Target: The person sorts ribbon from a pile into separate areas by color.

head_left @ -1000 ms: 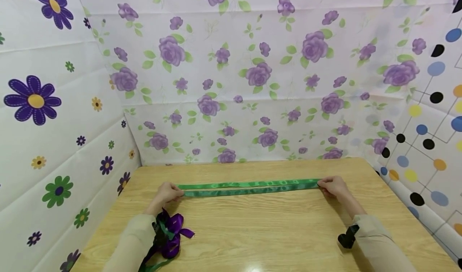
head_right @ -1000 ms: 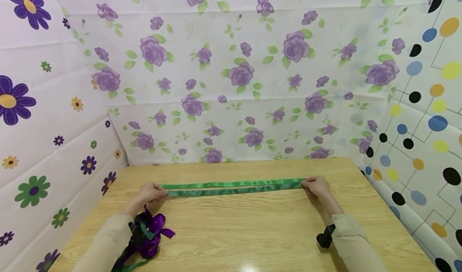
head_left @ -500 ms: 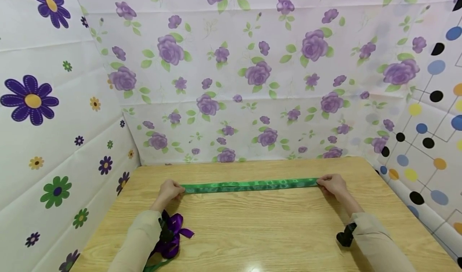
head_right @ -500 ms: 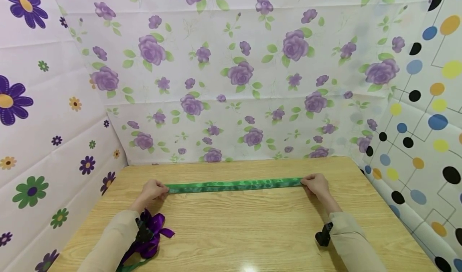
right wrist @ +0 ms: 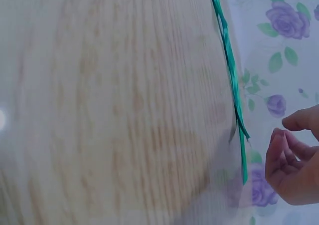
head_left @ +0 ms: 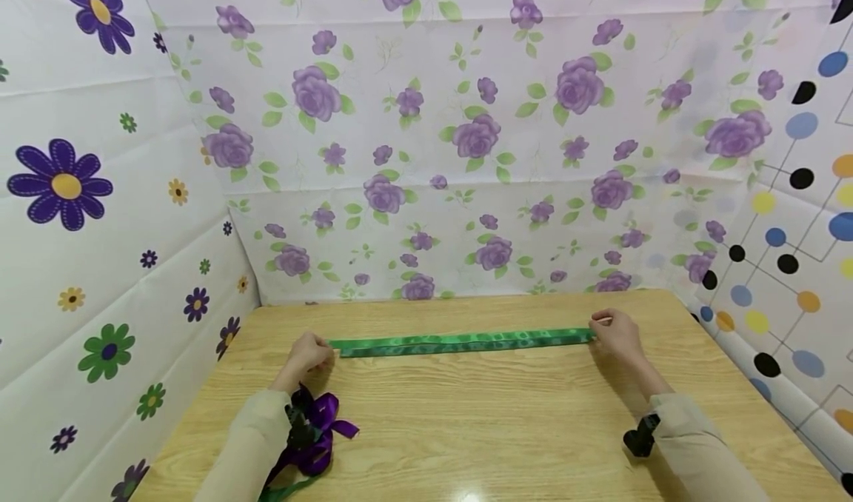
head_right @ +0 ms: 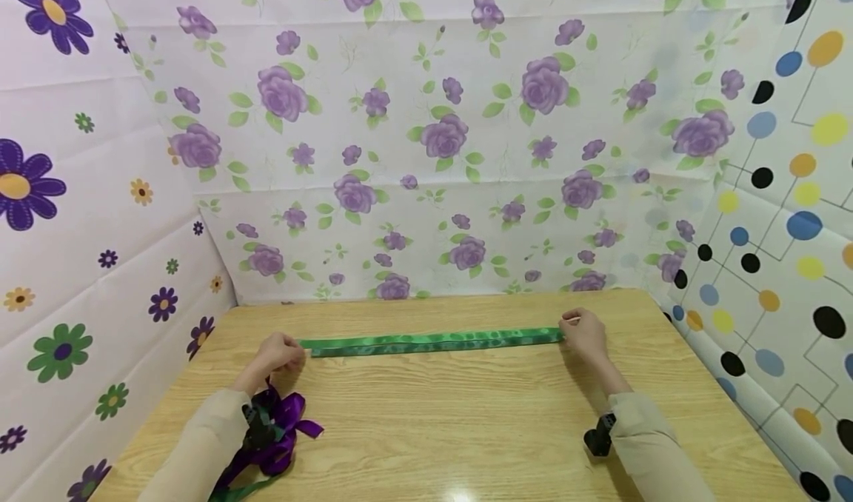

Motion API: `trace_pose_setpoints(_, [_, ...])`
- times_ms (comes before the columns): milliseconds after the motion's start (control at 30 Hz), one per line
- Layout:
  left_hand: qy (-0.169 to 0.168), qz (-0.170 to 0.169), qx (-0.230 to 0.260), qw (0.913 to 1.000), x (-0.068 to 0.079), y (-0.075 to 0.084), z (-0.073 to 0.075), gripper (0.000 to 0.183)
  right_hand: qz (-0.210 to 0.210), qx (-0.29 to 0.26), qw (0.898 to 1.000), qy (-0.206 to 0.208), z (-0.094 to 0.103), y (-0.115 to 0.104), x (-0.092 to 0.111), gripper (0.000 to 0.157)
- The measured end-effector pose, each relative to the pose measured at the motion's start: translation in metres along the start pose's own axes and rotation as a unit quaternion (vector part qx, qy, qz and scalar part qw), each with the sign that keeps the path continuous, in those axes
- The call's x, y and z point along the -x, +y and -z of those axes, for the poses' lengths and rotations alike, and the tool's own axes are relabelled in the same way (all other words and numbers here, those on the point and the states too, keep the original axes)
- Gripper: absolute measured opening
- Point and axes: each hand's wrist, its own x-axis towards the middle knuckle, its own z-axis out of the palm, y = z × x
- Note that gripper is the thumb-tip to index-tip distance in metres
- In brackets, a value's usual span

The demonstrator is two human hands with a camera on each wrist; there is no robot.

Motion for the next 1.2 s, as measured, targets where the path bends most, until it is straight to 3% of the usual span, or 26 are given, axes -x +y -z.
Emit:
trace_pose_setpoints(233, [-0.047, -0.005, 0.011, 0.9988, 0.011, 0.004, 0.008, 0.022, 0.077, 0.009, 0.996, -0.036, -0.007, -0.012, 0.0, 0.031])
trace_pose_setpoints(433, [-0.104, -0.01, 0.039, 0.9937, 0.027, 0.01, 0.015, 0.027, 0.151, 0.04, 0.986, -0.053, -0.012, -0.024, 0.005, 0.022])
trace_pose_setpoints(533, [-0.127, -0.03, 0.043, 0.9905, 0.036, 0.01, 0.018, 0.031, 0.175, 0.058, 0.981, -0.065, -0.015, -0.031, 0.008, 0.02])
trace_pose_setpoints(733, [-0.133, -0.066, 0.036, 0.9883, 0.048, 0.009, 0.022, 0.028, 0.211, 0.079, 0.969, -0.099, -0.023, -0.039, 0.013, 0.017])
trace_pose_setpoints(900, [-0.111, -0.134, -0.011, 0.9847, 0.056, 0.009, 0.025, 0.029, 0.228, 0.09, 0.96, -0.132, -0.028, -0.043, 0.017, 0.016])
trace_pose_setpoints(1200, [-0.101, -0.254, -0.101, 0.9566, 0.064, 0.008, 0.031, 0.016, 0.263, 0.117, 0.944, -0.162, -0.031, -0.056, 0.027, 0.015])
